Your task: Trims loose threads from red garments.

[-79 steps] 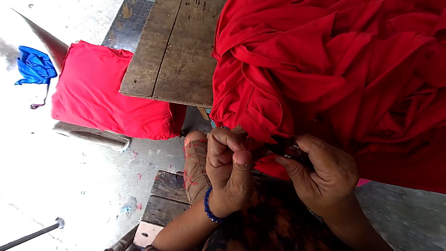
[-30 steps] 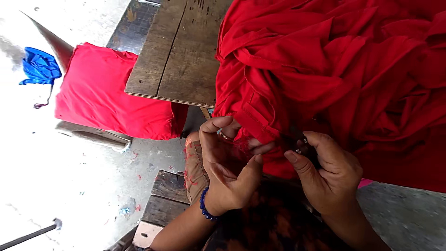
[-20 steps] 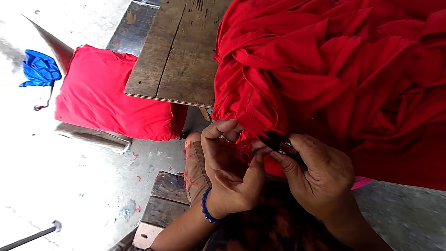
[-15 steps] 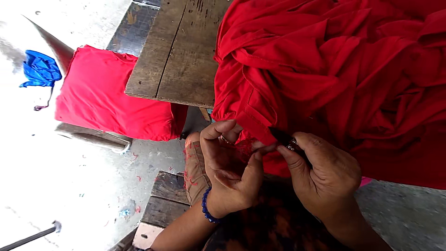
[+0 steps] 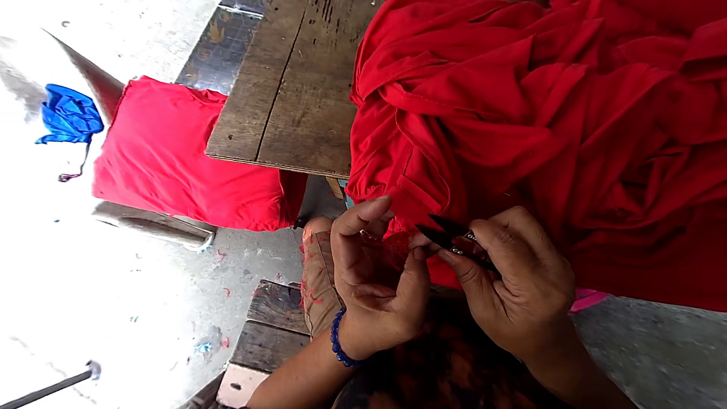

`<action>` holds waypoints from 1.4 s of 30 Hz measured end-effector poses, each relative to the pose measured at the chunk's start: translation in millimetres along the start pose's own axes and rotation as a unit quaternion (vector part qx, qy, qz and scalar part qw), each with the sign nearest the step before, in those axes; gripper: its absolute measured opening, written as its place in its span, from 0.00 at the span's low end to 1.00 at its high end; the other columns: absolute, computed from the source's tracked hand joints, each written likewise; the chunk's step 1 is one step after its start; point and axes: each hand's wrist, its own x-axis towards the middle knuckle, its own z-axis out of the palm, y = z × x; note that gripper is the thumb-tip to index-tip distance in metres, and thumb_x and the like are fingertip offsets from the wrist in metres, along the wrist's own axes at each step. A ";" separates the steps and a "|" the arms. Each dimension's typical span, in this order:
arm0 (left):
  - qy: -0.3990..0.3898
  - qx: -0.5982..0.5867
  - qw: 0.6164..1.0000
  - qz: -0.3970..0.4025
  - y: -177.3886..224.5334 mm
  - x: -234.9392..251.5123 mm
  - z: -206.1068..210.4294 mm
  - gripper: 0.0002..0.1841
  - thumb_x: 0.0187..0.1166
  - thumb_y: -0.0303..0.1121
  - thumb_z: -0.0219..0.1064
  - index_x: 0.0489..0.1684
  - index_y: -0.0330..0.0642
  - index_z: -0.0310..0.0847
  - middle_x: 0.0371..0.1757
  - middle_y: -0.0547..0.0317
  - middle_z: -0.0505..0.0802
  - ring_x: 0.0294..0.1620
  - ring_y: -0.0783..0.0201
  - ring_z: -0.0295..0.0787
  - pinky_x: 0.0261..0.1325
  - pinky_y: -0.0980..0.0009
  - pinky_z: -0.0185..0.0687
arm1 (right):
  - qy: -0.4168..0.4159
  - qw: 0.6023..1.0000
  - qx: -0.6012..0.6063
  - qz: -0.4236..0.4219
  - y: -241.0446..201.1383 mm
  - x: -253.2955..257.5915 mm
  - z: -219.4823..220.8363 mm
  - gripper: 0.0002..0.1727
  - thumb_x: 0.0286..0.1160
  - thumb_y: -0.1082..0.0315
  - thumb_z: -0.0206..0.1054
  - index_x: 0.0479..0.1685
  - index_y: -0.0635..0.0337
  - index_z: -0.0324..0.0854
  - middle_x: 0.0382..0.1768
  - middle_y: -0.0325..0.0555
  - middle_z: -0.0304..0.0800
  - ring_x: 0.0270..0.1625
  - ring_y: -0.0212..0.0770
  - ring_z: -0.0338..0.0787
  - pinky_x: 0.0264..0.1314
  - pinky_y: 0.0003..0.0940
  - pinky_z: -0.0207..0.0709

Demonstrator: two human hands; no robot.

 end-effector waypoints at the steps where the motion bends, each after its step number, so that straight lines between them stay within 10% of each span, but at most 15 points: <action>1: 0.001 0.006 1.000 0.006 -0.5 -0.1 0.3 0.31 0.69 0.16 0.67 0.71 0.57 0.70 0.67 0.70 0.89 0.59 0.75 0.89 0.56 0.77 0.88 | 0.002 1.000 -0.012 -0.003 -1.1 1.0 0.2 0.15 0.85 0.59 0.66 0.44 0.66 0.83 0.34 0.44 0.74 0.34 0.29 0.74 0.34 0.16 0.65; 10: 0.019 -0.067 0.997 -0.039 1.3 4.2 -0.3 0.30 0.71 0.12 0.68 0.71 0.52 0.74 0.61 0.63 0.90 0.53 0.67 0.94 0.54 0.64 0.96 | 0.018 0.997 0.073 0.026 6.6 4.4 -1.6 0.12 0.87 0.61 0.63 0.45 0.64 0.79 0.38 0.40 0.76 0.40 0.22 0.78 0.43 0.11 0.72; 13: 0.044 -0.123 0.987 -0.090 6.2 10.3 -2.7 0.29 0.71 0.12 0.70 0.73 0.44 0.78 0.59 0.57 0.90 0.47 0.65 0.95 0.52 0.65 0.96 | 0.035 0.990 0.133 0.018 18.4 0.0 6.9 0.19 0.74 0.53 0.77 0.44 0.54 0.74 0.48 0.35 0.71 0.46 0.16 0.74 0.47 0.06 0.70; 17: 0.068 -0.149 0.980 -0.110 9.8 15.2 -2.6 0.24 0.75 0.15 0.69 0.71 0.35 0.81 0.56 0.48 0.94 0.42 0.63 0.96 0.47 0.66 0.96 | 0.080 0.995 0.054 -0.024 23.2 -2.7 24.8 0.16 0.70 0.67 0.77 0.52 0.65 0.82 0.45 0.45 0.70 0.39 0.24 0.73 0.42 0.09 0.70; 28: 0.048 0.090 0.994 0.029 7.2 27.4 -6.2 0.12 0.82 0.23 0.67 0.56 0.42 0.92 0.52 0.64 0.81 0.40 0.74 0.84 0.36 0.81 0.87 | 0.068 0.996 -0.001 -0.062 25.6 0.1 34.5 0.12 0.69 0.70 0.74 0.50 0.63 0.86 0.49 0.50 0.77 0.49 0.33 0.80 0.52 0.17 0.75; 33: -0.021 0.141 0.989 0.045 6.1 34.9 -18.3 0.12 0.87 0.25 0.61 0.61 0.38 0.87 0.48 0.61 0.93 0.30 0.73 0.91 0.28 0.77 0.90 | 0.046 0.992 0.113 -0.023 29.0 16.6 15.7 0.05 0.84 0.71 0.63 0.47 0.65 0.80 0.57 0.48 0.88 0.59 0.27 0.87 0.59 0.18 0.81; 37: -0.079 0.097 0.991 -0.056 -1.9 40.8 -28.4 0.13 0.91 0.29 0.57 0.64 0.40 0.85 0.36 0.65 0.93 0.21 0.78 0.84 0.22 0.81 0.83 | -0.002 0.945 0.298 0.137 45.8 46.1 -4.0 0.05 0.89 0.66 0.60 0.46 0.51 0.81 0.28 0.22 0.77 0.22 0.12 0.70 0.23 0.07 0.65; 42: -0.083 0.028 0.989 -0.116 -21.0 40.5 -28.4 0.12 0.93 0.37 0.54 0.59 0.49 0.85 0.37 0.72 0.89 0.21 0.84 0.74 0.20 0.87 0.70 | -0.032 0.869 0.407 0.278 45.6 67.1 -9.4 0.09 0.89 0.67 0.59 0.39 0.51 0.82 0.20 0.28 0.74 0.13 0.18 0.65 0.10 0.10 0.58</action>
